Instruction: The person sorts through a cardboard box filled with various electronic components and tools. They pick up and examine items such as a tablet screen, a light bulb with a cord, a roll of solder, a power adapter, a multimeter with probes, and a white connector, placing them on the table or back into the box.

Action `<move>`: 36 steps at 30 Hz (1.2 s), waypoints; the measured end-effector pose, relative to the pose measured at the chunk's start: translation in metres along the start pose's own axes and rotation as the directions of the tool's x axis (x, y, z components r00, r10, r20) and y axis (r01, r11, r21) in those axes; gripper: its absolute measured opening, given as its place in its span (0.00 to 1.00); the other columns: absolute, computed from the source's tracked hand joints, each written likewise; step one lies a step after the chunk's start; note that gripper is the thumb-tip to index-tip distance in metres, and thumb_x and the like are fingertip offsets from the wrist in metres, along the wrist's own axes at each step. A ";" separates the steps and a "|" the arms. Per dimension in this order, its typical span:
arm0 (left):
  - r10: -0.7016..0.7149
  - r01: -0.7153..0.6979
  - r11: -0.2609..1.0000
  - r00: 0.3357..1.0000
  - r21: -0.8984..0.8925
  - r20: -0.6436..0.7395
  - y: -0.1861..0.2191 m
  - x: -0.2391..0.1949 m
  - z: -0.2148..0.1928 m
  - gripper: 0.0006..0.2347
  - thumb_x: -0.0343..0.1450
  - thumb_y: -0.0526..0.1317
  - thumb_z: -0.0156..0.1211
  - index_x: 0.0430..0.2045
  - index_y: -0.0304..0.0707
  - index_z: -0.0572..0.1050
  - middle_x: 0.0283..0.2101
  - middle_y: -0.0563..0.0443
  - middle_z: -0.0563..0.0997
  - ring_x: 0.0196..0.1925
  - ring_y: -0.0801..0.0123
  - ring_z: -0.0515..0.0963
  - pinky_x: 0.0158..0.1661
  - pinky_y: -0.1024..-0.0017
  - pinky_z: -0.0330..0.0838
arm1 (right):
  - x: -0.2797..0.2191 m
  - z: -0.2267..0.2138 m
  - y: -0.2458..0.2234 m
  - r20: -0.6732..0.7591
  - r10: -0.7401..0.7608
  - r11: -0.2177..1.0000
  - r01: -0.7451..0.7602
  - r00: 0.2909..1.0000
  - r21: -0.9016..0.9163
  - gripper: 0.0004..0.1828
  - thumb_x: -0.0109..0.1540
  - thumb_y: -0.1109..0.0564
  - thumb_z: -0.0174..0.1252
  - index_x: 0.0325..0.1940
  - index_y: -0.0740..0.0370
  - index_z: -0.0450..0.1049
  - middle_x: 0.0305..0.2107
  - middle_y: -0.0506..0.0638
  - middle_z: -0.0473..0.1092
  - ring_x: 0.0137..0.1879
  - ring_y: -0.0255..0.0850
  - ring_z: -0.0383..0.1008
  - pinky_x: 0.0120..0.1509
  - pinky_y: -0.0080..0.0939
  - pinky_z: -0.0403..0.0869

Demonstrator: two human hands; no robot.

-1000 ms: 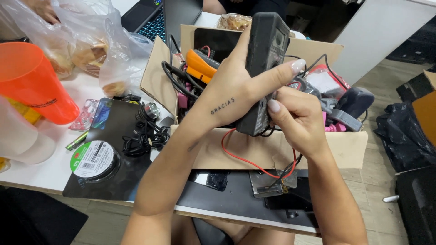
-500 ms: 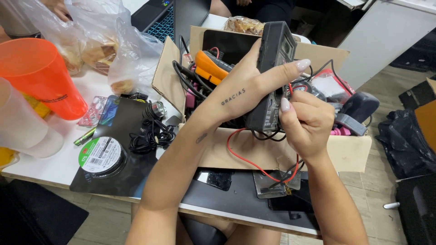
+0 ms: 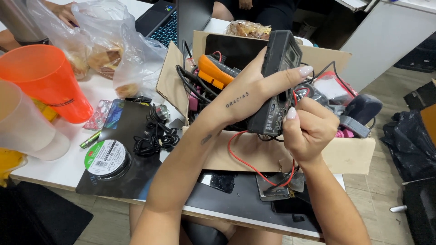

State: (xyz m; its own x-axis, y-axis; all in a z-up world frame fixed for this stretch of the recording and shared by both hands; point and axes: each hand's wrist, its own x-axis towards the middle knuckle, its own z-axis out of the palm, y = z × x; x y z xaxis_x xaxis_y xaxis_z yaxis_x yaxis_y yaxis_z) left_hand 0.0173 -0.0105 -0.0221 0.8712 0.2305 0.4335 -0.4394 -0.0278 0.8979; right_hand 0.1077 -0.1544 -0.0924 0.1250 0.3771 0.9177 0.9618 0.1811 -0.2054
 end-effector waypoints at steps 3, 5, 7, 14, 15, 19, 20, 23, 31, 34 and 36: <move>-0.004 0.004 1.000 1.000 0.008 0.006 0.002 0.001 0.000 0.13 0.68 0.50 0.60 0.31 0.46 0.65 0.32 0.61 0.66 0.36 0.77 0.66 0.40 0.75 0.65 | -0.001 0.003 0.002 -0.013 -0.004 1.000 0.004 1.000 0.005 0.27 0.70 0.63 0.46 0.15 0.66 0.53 0.17 0.49 0.45 0.24 0.40 0.40 0.32 0.45 0.40; -0.011 0.010 0.999 1.000 0.035 0.018 0.002 0.001 -0.002 0.13 0.69 0.51 0.60 0.35 0.45 0.67 0.33 0.61 0.67 0.37 0.77 0.67 0.42 0.75 0.66 | -0.002 0.004 0.002 -0.022 -0.009 1.000 0.009 1.000 -0.002 0.27 0.70 0.63 0.46 0.15 0.65 0.52 0.17 0.49 0.44 0.24 0.40 0.40 0.32 0.44 0.40; -0.022 0.020 0.998 0.999 0.064 0.034 0.002 0.000 -0.003 0.15 0.69 0.51 0.60 0.39 0.44 0.69 0.34 0.61 0.67 0.39 0.77 0.68 0.43 0.75 0.66 | -0.001 0.004 0.001 -0.034 -0.010 1.000 0.010 0.999 -0.009 0.27 0.69 0.64 0.46 0.14 0.64 0.52 0.17 0.48 0.44 0.24 0.40 0.39 0.32 0.44 0.40; -0.059 0.059 0.998 0.986 -0.004 -0.155 0.018 -0.005 0.001 0.13 0.69 0.47 0.62 0.37 0.43 0.68 0.33 0.56 0.72 0.35 0.75 0.73 0.41 0.76 0.71 | 0.012 -0.001 -0.004 0.010 0.168 0.986 -0.168 0.986 0.019 0.15 0.73 0.57 0.49 0.33 0.65 0.66 0.32 0.54 0.59 0.35 0.41 0.58 0.37 0.40 0.59; -0.061 0.054 0.998 0.973 -0.037 -0.221 0.020 -0.006 0.001 0.13 0.69 0.46 0.63 0.37 0.41 0.68 0.29 0.53 0.74 0.30 0.73 0.77 0.35 0.74 0.75 | 0.013 -0.002 -0.005 0.016 0.226 0.974 -0.227 0.974 0.018 0.11 0.74 0.53 0.50 0.44 0.63 0.67 0.40 0.54 0.61 0.38 0.39 0.58 0.37 0.35 0.61; -0.150 0.143 0.989 0.932 -0.043 -0.330 0.027 -0.004 -0.002 0.17 0.66 0.47 0.64 0.42 0.36 0.74 0.33 0.49 0.79 0.31 0.68 0.81 0.37 0.72 0.79 | 0.014 -0.006 -0.004 0.045 0.087 0.995 -0.085 0.995 -0.043 0.13 0.73 0.57 0.52 0.38 0.68 0.71 0.35 0.59 0.65 0.41 0.51 0.67 0.45 0.46 0.67; -0.139 0.109 0.989 0.922 -0.102 -0.361 0.027 -0.004 -0.001 0.17 0.66 0.44 0.64 0.45 0.36 0.73 0.34 0.48 0.79 0.32 0.67 0.81 0.37 0.71 0.79 | 0.013 -0.005 -0.004 0.085 0.086 0.990 -0.076 0.993 -0.116 0.13 0.72 0.52 0.54 0.40 0.65 0.72 0.35 0.56 0.67 0.39 0.49 0.69 0.41 0.45 0.67; -0.072 0.039 0.994 0.930 -0.098 -0.360 0.026 -0.004 0.002 0.13 0.68 0.43 0.64 0.41 0.35 0.73 0.32 0.48 0.80 0.32 0.68 0.80 0.37 0.72 0.78 | 0.010 -0.004 -0.001 0.167 0.134 0.966 -0.091 0.977 -0.242 0.16 0.71 0.44 0.57 0.45 0.60 0.75 0.36 0.51 0.68 0.35 0.46 0.72 0.32 0.45 0.66; 0.021 -0.032 0.999 0.954 -0.033 -0.300 0.028 -0.008 0.011 0.27 0.69 0.43 0.62 0.65 0.35 0.66 0.38 0.48 0.79 0.38 0.68 0.80 0.43 0.71 0.79 | 0.011 -0.003 0.012 0.360 0.344 0.848 -0.451 0.867 0.278 0.19 0.72 0.47 0.52 0.32 0.61 0.72 0.28 0.44 0.59 0.36 0.35 0.61 0.45 0.34 0.62; 0.139 -0.122 0.988 0.967 0.091 -0.214 0.025 -0.002 0.007 0.26 0.71 0.43 0.60 0.64 0.33 0.64 0.38 0.49 0.79 0.40 0.69 0.79 0.48 0.72 0.77 | 0.009 0.001 0.018 0.310 0.454 0.717 -0.549 0.836 0.429 0.19 0.69 0.48 0.61 0.26 0.56 0.77 0.21 0.44 0.57 0.31 0.30 0.56 0.37 0.32 0.62; 0.290 -0.265 0.927 0.955 0.265 -0.062 0.022 0.001 0.003 0.25 0.73 0.45 0.57 0.63 0.30 0.61 0.39 0.50 0.79 0.43 0.71 0.77 0.55 0.73 0.72 | 0.016 -0.007 0.008 0.380 0.565 0.595 -0.681 0.732 0.427 0.25 0.69 0.50 0.61 0.22 0.51 0.56 0.24 0.37 0.53 0.33 0.29 0.52 0.40 0.29 0.55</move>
State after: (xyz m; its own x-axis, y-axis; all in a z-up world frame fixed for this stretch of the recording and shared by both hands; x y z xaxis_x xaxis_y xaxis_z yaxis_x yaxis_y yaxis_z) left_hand 0.0097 -0.0142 -0.0017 0.6907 0.2722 0.6700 -0.5802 -0.3444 0.7381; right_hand 0.1191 -0.1531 -0.0766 0.5424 0.7238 0.4264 0.3832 0.2384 -0.8923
